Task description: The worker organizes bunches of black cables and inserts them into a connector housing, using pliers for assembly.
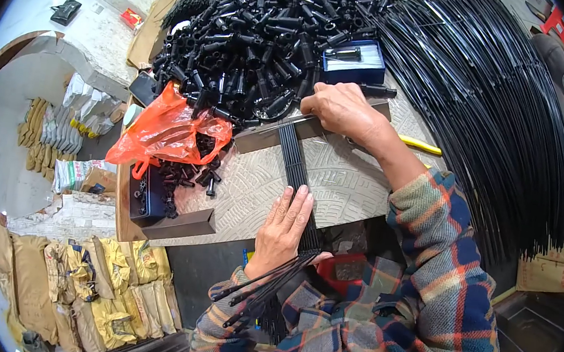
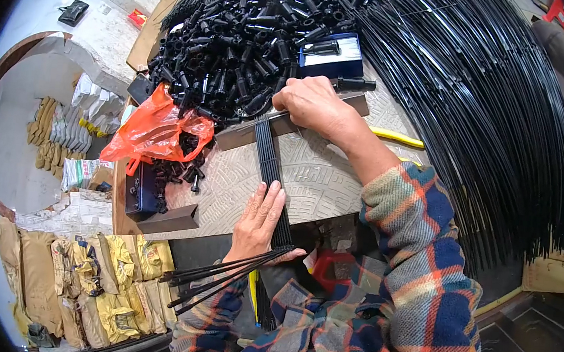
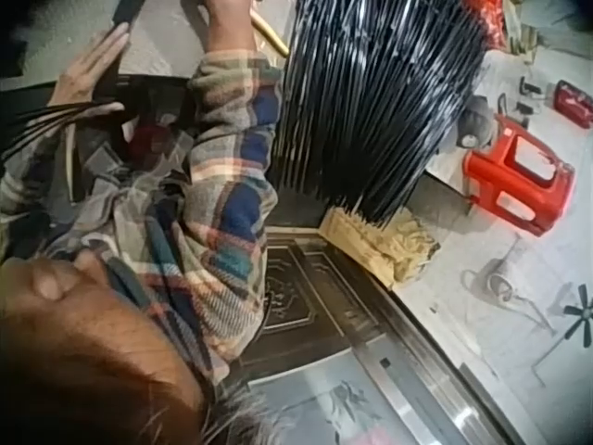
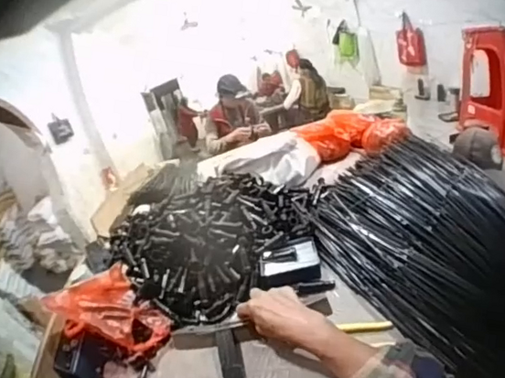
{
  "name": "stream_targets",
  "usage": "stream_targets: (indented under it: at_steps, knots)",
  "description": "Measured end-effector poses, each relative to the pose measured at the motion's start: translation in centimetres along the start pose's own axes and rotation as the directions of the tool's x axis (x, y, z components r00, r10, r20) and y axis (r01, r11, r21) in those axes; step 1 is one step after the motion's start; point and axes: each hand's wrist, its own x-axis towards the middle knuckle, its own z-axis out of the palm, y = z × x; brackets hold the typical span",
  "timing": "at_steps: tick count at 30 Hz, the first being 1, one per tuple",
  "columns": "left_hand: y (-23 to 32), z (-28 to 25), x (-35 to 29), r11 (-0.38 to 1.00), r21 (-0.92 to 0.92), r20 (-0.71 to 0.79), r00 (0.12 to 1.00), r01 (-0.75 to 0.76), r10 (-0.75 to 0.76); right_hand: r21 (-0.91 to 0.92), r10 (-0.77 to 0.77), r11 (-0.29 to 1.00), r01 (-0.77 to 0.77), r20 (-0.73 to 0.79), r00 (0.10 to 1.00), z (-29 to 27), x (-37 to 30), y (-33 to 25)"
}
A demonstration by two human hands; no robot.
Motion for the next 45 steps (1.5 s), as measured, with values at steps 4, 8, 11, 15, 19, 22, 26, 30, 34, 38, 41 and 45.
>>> stream_targets:
  at_steps: [4, 8, 11, 15, 19, 22, 26, 30, 34, 38, 41, 45]
  knots:
    - [-0.2, -0.1, 0.0, 1.0, 0.015, -0.005, 1.0, -0.008, 0.008, 0.006, -0.017, 1.0, 0.017, -0.026, 1.0, -0.1, 0.3, -0.4]
    - [-0.3, -0.1, 0.2, 0.999, 0.045, 0.007, 1.0, -0.025, 0.025, 0.021, -0.118, 0.993, 0.12, -0.09, 0.989, 0.2, 0.8, 0.1]
    - [-0.3, 0.2, 0.1, 0.999, 0.023, 0.011, 1.0, -0.027, 0.027, -0.003, -0.071, 0.997, 0.071, -0.065, 0.995, 0.2, 0.6, 0.3]
    - [-0.3, 0.1, 0.0, 0.999, 0.047, 0.017, 1.0, -0.028, 0.027, -0.077, -0.11, 0.991, 0.107, -0.039, 0.993, 0.2, 0.7, -0.3]
    - [-0.1, -0.2, 0.1, 0.999, 0.029, 0.001, 1.0, -0.016, 0.016, -0.079, -0.139, 0.987, 0.137, -0.024, 0.99, 0.4, 1.0, -0.1]
    - [0.0, 0.0, 0.2, 1.0, 0.004, -0.007, 1.0, -0.004, 0.004, -0.072, -0.142, 0.988, 0.138, -0.047, 0.989, 0.8, 0.8, 0.1]
    - [0.0, -0.2, 0.0, 1.0, 0.018, 0.0, 1.0, 0.003, -0.003, -0.036, -0.08, 0.996, 0.081, 0.014, 0.997, 0.3, 0.9, -0.4]
    - [0.1, -0.2, 0.4, 1.0, -0.005, -0.017, 1.0, -0.01, 0.01, -0.06, -0.119, 0.991, 0.117, -0.029, 0.992, 0.2, 1.0, -0.2]
    - [-0.8, 0.2, -0.2, 0.998, 0.056, -0.004, 1.0, -0.026, 0.026, -0.045, -0.103, 0.994, 0.103, 0.006, 0.995, 1.2, 1.7, -0.7]
    - [-0.5, -0.1, 0.1, 0.998, 0.035, -0.006, 0.999, -0.044, 0.044, -0.082, -0.121, 0.99, 0.117, -0.043, 0.992, 0.8, 1.4, -0.7]
    - [-0.6, 0.0, 0.0, 0.999, 0.032, -0.005, 0.999, -0.042, 0.042, -0.052, -0.114, 0.992, 0.113, -0.024, 0.993, 1.1, 1.4, -0.5]
    - [-0.5, 0.0, -0.1, 0.998, 0.042, -0.004, 0.999, -0.041, 0.042, -0.031, -0.087, 0.996, 0.087, 0.002, 0.996, 1.0, 1.3, -0.7]
